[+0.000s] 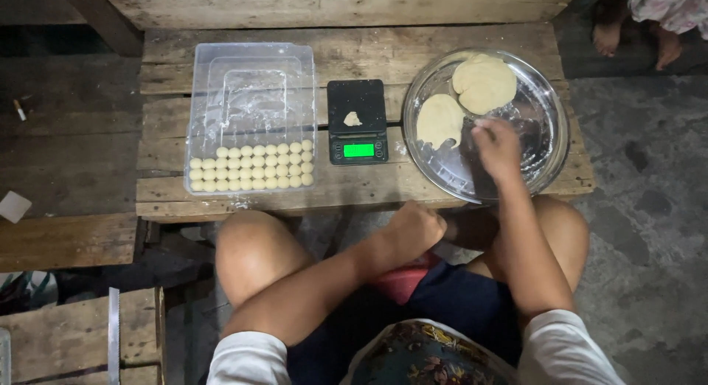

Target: Weighing small portions of dough on a digital scale and rolling them into uniform balls by hand.

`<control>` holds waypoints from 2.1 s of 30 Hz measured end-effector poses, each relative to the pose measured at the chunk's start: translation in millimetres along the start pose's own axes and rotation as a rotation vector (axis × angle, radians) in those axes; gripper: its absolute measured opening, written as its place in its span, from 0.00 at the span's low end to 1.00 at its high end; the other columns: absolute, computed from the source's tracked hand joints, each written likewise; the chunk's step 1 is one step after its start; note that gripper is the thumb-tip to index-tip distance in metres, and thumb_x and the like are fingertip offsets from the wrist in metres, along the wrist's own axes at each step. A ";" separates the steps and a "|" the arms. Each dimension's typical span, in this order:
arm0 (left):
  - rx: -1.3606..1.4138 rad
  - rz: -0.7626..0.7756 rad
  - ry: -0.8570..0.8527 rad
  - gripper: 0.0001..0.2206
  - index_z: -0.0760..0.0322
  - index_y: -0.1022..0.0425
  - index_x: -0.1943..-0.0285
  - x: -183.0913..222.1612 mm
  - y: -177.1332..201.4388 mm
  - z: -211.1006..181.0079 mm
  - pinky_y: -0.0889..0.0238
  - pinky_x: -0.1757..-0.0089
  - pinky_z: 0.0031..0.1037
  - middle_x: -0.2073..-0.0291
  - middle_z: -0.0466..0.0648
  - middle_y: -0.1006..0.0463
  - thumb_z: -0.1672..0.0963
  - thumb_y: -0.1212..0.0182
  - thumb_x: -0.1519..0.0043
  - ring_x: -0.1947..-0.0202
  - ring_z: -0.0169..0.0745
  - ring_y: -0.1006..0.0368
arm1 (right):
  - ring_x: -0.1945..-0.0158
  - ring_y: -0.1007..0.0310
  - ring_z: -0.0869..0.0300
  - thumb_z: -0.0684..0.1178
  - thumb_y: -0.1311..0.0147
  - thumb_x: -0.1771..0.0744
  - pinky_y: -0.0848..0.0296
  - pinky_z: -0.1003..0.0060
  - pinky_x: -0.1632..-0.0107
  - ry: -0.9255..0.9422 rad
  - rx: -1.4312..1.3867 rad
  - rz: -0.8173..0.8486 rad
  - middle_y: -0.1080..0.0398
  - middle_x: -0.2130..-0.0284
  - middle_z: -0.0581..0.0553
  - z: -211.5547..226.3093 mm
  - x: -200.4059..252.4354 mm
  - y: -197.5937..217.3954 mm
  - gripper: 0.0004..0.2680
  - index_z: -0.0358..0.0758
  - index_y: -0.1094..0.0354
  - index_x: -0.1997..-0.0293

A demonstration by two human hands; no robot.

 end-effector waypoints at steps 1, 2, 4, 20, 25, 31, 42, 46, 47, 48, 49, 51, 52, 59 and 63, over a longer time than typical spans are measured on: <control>0.001 -0.002 -0.005 0.03 0.62 0.19 0.63 1.1 -0.9 -1.2 0.39 0.74 0.31 0.80 0.48 0.23 0.60 0.35 0.43 0.78 0.39 0.26 | 0.36 0.35 0.33 0.50 0.44 0.28 0.38 0.39 0.37 -0.002 0.001 -0.004 0.30 0.46 0.27 7.8 6.7 -1.3 0.10 0.32 0.27 0.46; -0.016 0.005 -0.012 0.03 0.62 0.20 0.63 1.2 -2.8 -1.6 0.39 0.74 0.31 0.80 0.48 0.23 0.60 0.35 0.43 0.78 0.40 0.26 | 0.41 0.31 0.35 0.52 0.40 0.30 0.35 0.40 0.41 0.052 0.215 0.040 0.27 0.50 0.29 20.0 11.9 -6.7 0.12 0.34 0.25 0.45; -0.032 0.012 -0.020 0.03 0.62 0.20 0.63 1.4 -4.9 -3.6 0.40 0.74 0.32 0.81 0.48 0.23 0.60 0.35 0.43 0.79 0.41 0.27 | 0.45 0.27 0.37 0.54 0.37 0.32 0.32 0.41 0.44 0.103 0.429 0.084 0.24 0.54 0.31 27.0 18.6 -21.5 0.14 0.36 0.24 0.45; 0.046 -0.109 -0.025 0.03 0.66 0.22 0.72 9.8 -4.0 -12.8 0.42 0.74 0.35 0.84 0.53 0.26 0.63 0.39 0.46 0.81 0.45 0.31 | 0.62 0.22 0.43 0.49 0.41 0.32 0.27 0.50 0.56 -0.089 0.328 0.102 0.25 0.72 0.38 -69.1 22.1 -23.7 0.05 0.42 0.21 0.58; -0.011 0.000 0.016 0.06 0.62 0.22 0.75 10.1 -6.4 -17.7 0.42 0.72 0.38 0.85 0.51 0.27 0.63 0.38 0.46 0.80 0.42 0.31 | 0.77 0.29 0.65 0.50 0.45 0.31 0.37 0.72 0.76 -0.538 -0.764 -0.069 0.33 0.79 0.55 -36.1 33.4 -8.3 0.04 0.51 0.30 0.66; 0.071 0.193 -0.044 0.09 0.59 0.24 0.77 22.5 -54.5 -32.2 0.40 0.70 0.39 0.83 0.48 0.25 0.63 0.43 0.44 0.79 0.43 0.29 | 0.57 0.31 0.57 0.46 0.49 0.29 0.31 0.61 0.49 -0.102 -0.540 -0.051 0.29 0.64 0.41 42.3 9.7 -41.1 0.07 0.35 0.25 0.57; -0.057 0.248 0.107 0.14 0.54 0.30 0.80 15.4 -74.7 -35.7 0.49 0.72 0.36 0.84 0.46 0.34 0.66 0.43 0.44 0.80 0.41 0.40 | 0.73 0.26 0.55 0.50 0.39 0.32 0.30 0.59 0.63 0.126 0.088 0.357 0.25 0.76 0.46 112.3 -46.5 -165.6 0.05 0.45 0.20 0.64; -0.027 0.239 0.167 0.11 0.56 0.23 0.72 16.4 -46.4 -26.8 0.44 0.69 0.43 0.77 0.46 0.27 0.65 0.41 0.40 0.75 0.45 0.33 | 0.72 0.25 0.51 0.54 0.37 0.34 0.32 0.55 0.66 0.110 0.112 0.411 0.27 0.78 0.45 116.0 -49.1 -180.9 0.07 0.44 0.21 0.65; -0.057 0.208 0.181 0.05 0.64 0.20 0.65 17.0 -47.4 -27.7 0.39 0.64 0.49 0.71 0.57 0.23 0.65 0.39 0.40 0.69 0.56 0.27 | 0.70 0.24 0.47 0.56 0.37 0.35 0.31 0.54 0.64 0.119 0.160 0.425 0.27 0.78 0.42 121.3 -48.2 -182.6 0.08 0.44 0.23 0.65; -0.090 0.174 0.190 0.05 0.73 0.17 0.59 16.8 -48.2 -28.1 0.34 0.59 0.55 0.64 0.68 0.19 0.65 0.37 0.41 0.63 0.67 0.22 | 0.67 0.23 0.43 0.58 0.36 0.35 0.30 0.53 0.63 0.127 0.208 0.433 0.27 0.77 0.39 126.6 -48.9 -182.7 0.10 0.43 0.24 0.65; -0.086 0.174 0.188 0.05 0.73 0.17 0.59 16.9 -46.4 -29.0 0.34 0.59 0.55 0.64 0.68 0.19 0.65 0.37 0.41 0.63 0.67 0.22 | 0.67 0.23 0.43 0.58 0.36 0.35 0.30 0.53 0.63 0.123 0.210 0.434 0.27 0.77 0.39 126.8 -48.2 -183.5 0.10 0.43 0.24 0.65; -0.060 0.166 0.183 0.07 0.72 0.18 0.59 16.2 -42.6 -27.9 0.35 0.58 0.60 0.64 0.72 0.20 0.66 0.36 0.45 0.65 0.71 0.22 | 0.70 0.24 0.49 0.55 0.33 0.37 0.31 0.58 0.64 0.103 0.144 0.412 0.28 0.79 0.44 130.3 -50.4 -184.1 0.09 0.43 0.27 0.67; -0.060 0.166 0.185 0.07 0.72 0.18 0.59 16.0 -40.6 -25.8 0.35 0.58 0.60 0.64 0.72 0.20 0.66 0.36 0.45 0.65 0.71 0.22 | 0.70 0.24 0.49 0.55 0.33 0.37 0.31 0.58 0.64 0.105 0.144 0.413 0.28 0.79 0.44 122.9 -54.2 -188.9 0.09 0.43 0.27 0.67; -0.061 0.153 0.210 0.06 0.70 0.18 0.61 17.8 -44.3 -24.4 0.33 0.56 0.61 0.65 0.67 0.18 0.66 0.37 0.44 0.66 0.68 0.21 | 0.74 0.24 0.61 0.40 0.38 0.37 0.26 0.65 0.64 0.098 -0.211 0.364 0.26 0.71 0.46 108.3 -62.2 -195.4 0.07 0.40 0.27 0.58; -0.112 0.076 0.237 0.08 0.74 0.19 0.61 16.8 -53.7 -28.8 0.33 0.57 0.63 0.66 0.70 0.19 0.67 0.34 0.47 0.65 0.72 0.22 | 0.69 0.22 0.59 0.44 0.43 0.32 0.25 0.62 0.61 0.086 -0.190 0.200 0.25 0.71 0.45 122.5 -59.9 -164.2 0.03 0.41 0.26 0.56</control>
Point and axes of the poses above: each hand's wrist, its own x-axis away from the middle knuckle, its own y-axis out of the back of the hand, z = x × y, the point moved 8 cm from there along -x, towards the middle knuckle
